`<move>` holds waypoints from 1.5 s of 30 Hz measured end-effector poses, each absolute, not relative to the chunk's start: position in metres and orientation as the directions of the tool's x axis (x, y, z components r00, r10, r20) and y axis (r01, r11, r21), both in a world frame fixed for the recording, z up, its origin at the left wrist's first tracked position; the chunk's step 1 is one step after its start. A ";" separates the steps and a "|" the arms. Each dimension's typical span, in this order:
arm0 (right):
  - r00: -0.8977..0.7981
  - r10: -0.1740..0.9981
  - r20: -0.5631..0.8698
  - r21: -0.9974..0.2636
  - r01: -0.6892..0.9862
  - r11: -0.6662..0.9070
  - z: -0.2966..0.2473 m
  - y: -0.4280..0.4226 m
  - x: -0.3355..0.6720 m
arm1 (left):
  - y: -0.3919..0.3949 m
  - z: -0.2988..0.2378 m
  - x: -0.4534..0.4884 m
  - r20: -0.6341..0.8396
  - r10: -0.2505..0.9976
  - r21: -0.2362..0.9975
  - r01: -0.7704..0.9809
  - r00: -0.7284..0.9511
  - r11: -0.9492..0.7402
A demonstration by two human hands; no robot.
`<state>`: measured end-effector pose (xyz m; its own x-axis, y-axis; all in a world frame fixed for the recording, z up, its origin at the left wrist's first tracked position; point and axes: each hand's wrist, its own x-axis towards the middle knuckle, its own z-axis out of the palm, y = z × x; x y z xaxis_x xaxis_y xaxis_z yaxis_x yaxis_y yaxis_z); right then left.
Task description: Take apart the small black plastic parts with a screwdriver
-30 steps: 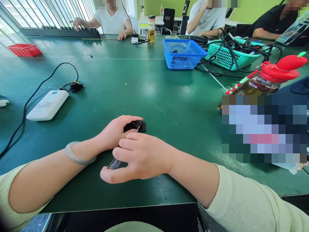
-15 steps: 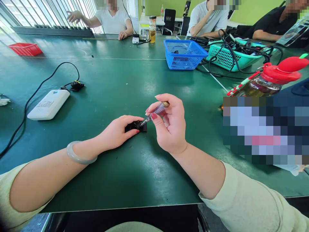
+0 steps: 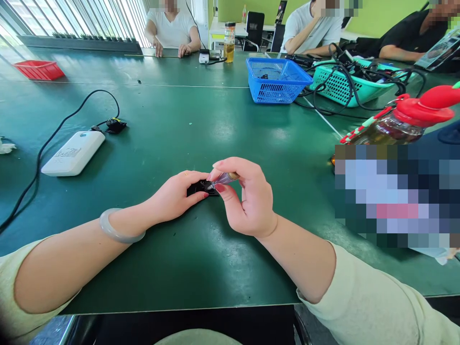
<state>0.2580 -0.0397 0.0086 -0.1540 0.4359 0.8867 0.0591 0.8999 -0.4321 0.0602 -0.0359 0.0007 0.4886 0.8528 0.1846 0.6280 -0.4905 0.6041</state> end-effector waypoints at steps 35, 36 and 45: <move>-0.069 0.456 0.887 -0.453 0.052 0.890 0.011 -0.048 0.255 | -0.036 0.000 0.060 0.177 0.856 0.598 0.638 0.486 -0.486; -0.071 0.444 0.893 -0.441 0.055 0.896 0.012 -0.049 0.255 | -0.036 0.000 0.060 0.176 0.857 0.597 0.639 0.485 -0.484; -0.175 0.366 0.914 -0.364 0.043 0.930 0.006 -0.046 0.255 | -0.036 0.002 0.062 0.170 0.854 0.601 0.635 0.492 -0.486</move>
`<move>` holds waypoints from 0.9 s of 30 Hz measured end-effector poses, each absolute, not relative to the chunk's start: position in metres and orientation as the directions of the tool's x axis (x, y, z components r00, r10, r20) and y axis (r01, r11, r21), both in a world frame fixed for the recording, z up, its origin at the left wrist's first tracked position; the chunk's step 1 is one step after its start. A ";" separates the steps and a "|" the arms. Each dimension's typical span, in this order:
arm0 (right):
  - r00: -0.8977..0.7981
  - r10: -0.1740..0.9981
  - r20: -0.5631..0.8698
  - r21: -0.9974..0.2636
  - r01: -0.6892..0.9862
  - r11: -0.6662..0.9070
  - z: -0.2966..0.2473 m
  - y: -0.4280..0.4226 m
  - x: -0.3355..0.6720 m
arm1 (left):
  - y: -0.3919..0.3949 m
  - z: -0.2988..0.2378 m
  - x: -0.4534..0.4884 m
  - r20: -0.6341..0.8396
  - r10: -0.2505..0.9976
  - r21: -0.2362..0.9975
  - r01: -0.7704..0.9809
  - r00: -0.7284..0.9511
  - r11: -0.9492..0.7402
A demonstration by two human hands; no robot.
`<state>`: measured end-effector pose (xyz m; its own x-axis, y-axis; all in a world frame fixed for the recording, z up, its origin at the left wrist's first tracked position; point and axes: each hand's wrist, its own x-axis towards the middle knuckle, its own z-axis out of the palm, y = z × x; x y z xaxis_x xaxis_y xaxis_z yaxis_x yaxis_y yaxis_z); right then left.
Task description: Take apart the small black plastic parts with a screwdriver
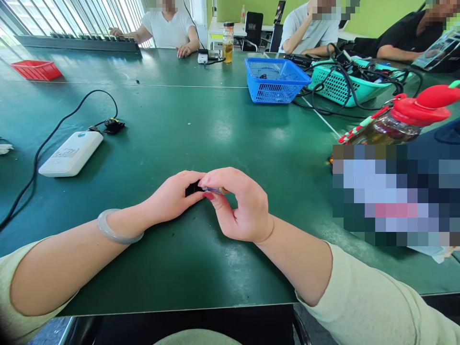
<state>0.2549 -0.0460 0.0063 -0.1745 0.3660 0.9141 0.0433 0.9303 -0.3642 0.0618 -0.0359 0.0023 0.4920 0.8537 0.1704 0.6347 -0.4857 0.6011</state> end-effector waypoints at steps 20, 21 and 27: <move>-0.198 0.421 0.885 -0.416 0.069 0.907 0.012 -0.047 0.257 | -0.036 0.000 0.060 0.171 0.855 0.606 0.633 0.489 -0.483; -0.194 0.428 0.883 -0.423 0.070 0.903 0.011 -0.047 0.257 | -0.036 0.000 0.060 0.172 0.855 0.604 0.633 0.489 -0.484; -0.225 0.360 0.905 -0.361 0.040 0.932 0.011 -0.047 0.257 | -0.036 0.000 0.061 0.175 0.853 0.602 0.631 0.492 -0.488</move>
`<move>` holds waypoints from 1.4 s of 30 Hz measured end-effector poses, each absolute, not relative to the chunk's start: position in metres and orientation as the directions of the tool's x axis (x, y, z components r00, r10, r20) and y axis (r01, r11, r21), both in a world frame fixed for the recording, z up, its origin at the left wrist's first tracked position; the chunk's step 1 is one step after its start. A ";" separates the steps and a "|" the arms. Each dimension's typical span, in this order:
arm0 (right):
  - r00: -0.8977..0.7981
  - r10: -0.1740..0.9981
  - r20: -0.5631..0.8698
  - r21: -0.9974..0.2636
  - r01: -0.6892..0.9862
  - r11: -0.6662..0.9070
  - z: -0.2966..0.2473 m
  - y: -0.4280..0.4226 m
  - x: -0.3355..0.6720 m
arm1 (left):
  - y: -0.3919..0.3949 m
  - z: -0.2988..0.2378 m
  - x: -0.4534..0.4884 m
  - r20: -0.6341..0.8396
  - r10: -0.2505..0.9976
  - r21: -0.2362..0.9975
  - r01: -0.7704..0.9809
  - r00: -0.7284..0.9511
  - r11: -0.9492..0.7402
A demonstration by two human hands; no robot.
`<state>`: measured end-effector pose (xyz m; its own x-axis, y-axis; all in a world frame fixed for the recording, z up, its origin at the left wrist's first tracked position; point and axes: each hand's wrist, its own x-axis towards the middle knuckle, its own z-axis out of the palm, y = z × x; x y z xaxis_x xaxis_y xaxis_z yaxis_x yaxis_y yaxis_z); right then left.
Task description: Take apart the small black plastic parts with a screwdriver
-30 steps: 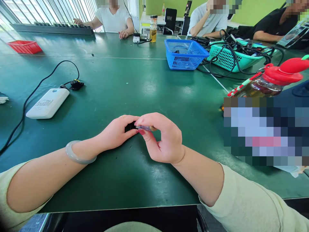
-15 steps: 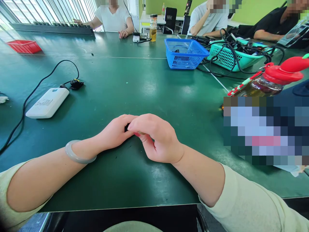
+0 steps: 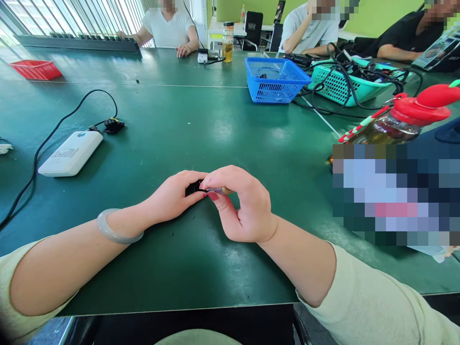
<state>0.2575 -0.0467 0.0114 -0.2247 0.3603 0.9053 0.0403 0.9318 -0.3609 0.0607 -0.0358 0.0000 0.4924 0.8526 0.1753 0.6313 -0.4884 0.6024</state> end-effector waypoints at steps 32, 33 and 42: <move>-0.670 -0.006 0.743 0.100 0.102 0.990 0.018 -0.058 0.246 | -0.039 0.010 0.065 0.114 0.886 0.612 0.671 0.449 -0.418; -0.646 -0.008 0.763 0.103 0.110 0.989 0.019 -0.056 0.248 | -0.039 0.010 0.065 0.116 0.885 0.614 0.668 0.451 -0.421; -0.102 0.435 0.894 -0.409 0.208 0.889 0.014 -0.037 0.266 | -0.035 -0.001 0.061 0.120 0.898 0.668 0.635 0.422 -0.388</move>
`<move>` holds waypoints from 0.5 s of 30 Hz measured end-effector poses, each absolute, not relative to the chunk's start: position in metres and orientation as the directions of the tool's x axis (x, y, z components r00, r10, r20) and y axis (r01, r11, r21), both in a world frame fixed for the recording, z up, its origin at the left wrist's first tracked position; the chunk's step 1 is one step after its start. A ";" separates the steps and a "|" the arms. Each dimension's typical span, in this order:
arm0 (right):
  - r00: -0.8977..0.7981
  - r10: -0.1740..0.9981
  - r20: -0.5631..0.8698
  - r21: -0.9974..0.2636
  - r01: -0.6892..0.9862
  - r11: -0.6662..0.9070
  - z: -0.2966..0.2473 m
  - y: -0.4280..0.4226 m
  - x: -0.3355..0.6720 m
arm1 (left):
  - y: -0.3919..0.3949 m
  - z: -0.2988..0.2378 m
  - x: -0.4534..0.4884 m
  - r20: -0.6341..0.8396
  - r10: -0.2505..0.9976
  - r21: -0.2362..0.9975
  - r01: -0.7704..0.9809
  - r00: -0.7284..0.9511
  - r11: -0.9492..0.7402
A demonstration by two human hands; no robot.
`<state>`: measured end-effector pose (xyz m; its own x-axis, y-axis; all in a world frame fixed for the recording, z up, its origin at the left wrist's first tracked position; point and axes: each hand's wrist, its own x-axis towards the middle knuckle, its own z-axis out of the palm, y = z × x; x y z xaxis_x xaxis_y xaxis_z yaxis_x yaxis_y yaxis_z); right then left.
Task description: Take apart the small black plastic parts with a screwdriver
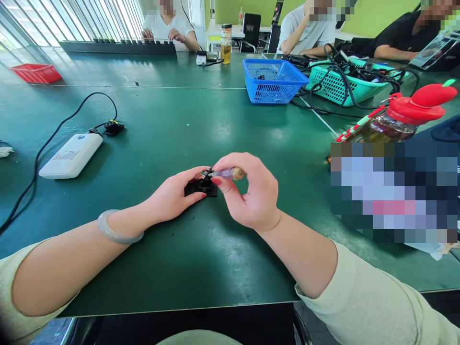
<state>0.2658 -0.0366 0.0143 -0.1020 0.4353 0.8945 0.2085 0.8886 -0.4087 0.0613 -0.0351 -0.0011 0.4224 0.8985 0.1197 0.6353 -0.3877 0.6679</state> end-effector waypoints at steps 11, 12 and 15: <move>0.069 0.599 0.798 -0.600 0.191 0.777 -0.003 -0.007 0.280 | -0.038 0.002 0.060 0.082 0.901 0.681 0.636 0.426 -0.363; 0.049 0.591 0.805 -0.589 0.181 0.788 -0.003 -0.007 0.281 | -0.038 0.002 0.061 0.085 0.900 0.681 0.634 0.427 -0.365; -0.043 0.594 0.803 -0.583 0.148 0.799 -0.003 -0.014 0.276 | -0.038 0.002 0.061 0.092 0.897 0.683 0.628 0.432 -0.373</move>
